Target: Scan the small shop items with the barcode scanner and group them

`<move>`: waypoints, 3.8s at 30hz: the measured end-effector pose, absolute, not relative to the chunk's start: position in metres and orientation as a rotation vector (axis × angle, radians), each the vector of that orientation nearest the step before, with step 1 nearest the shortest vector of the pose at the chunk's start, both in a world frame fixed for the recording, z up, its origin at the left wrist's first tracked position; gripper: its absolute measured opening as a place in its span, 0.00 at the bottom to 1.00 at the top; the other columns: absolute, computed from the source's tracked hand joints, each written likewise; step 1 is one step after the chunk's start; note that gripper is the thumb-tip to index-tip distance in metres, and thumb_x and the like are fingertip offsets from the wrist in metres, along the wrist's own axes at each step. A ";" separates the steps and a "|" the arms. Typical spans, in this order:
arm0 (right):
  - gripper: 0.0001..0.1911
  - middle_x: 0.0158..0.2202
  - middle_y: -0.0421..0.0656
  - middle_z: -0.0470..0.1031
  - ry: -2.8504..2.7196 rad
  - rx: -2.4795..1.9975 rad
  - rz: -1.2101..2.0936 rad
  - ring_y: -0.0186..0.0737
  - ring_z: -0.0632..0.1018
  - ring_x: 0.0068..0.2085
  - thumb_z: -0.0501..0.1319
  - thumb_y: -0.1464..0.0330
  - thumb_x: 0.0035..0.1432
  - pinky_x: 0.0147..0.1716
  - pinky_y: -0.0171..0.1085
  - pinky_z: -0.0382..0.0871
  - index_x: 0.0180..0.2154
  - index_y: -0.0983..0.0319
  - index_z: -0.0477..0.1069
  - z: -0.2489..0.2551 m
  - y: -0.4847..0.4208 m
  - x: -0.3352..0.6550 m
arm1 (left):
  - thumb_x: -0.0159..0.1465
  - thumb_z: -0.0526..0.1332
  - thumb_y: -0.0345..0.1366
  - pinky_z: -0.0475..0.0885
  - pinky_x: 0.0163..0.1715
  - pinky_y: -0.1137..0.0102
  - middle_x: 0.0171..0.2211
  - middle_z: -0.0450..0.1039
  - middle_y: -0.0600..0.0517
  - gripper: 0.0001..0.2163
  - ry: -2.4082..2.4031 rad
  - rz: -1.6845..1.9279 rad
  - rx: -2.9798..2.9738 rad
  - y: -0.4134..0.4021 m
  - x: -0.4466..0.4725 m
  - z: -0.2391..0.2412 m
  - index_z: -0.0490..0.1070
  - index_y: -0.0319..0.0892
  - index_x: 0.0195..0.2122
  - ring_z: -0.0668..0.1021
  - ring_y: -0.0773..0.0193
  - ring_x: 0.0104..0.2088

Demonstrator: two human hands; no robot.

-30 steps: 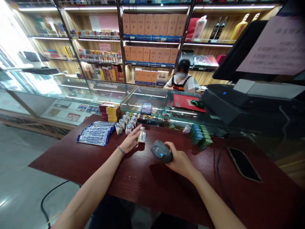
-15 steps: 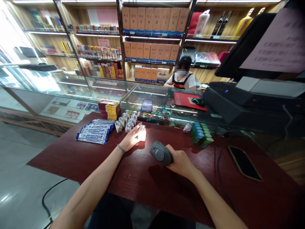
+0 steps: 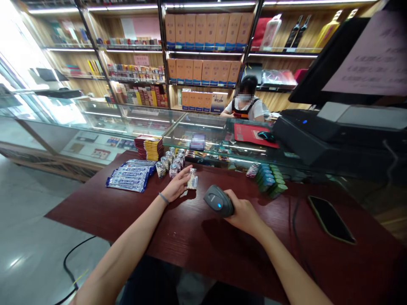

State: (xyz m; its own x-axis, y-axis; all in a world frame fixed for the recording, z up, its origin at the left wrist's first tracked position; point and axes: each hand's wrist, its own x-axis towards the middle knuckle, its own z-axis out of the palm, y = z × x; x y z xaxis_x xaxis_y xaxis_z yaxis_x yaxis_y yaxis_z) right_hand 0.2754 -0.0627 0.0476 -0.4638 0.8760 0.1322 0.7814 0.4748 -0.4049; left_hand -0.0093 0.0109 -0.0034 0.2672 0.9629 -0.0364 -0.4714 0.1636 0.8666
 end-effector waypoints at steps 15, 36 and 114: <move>0.23 0.38 0.45 0.84 -2.326 -1.481 0.387 0.61 0.85 0.40 0.64 0.67 0.55 0.30 0.38 0.65 0.50 0.54 0.57 0.045 -0.057 0.282 | 0.60 0.67 0.37 0.76 0.44 0.67 0.46 0.74 0.50 0.21 1.169 0.963 1.883 -0.016 -0.042 0.034 0.69 0.46 0.55 0.79 0.62 0.41; 0.21 0.37 0.46 0.84 -2.326 -1.513 0.383 0.60 0.85 0.39 0.62 0.66 0.55 0.30 0.39 0.66 0.50 0.54 0.59 0.038 -0.053 0.283 | 0.56 0.68 0.35 0.72 0.43 0.61 0.39 0.68 0.50 0.17 1.982 1.419 1.855 -0.022 -0.100 0.000 0.64 0.45 0.44 0.74 0.56 0.40; 0.19 0.21 0.32 0.72 -1.173 -1.390 0.515 0.36 0.71 0.16 0.68 0.56 0.55 0.17 0.34 0.66 0.45 0.56 0.67 0.064 -0.028 0.425 | 0.62 0.66 0.34 0.68 0.59 0.53 0.55 0.65 0.43 0.26 1.024 1.524 1.895 0.097 0.253 -0.029 0.64 0.46 0.62 0.72 0.52 0.56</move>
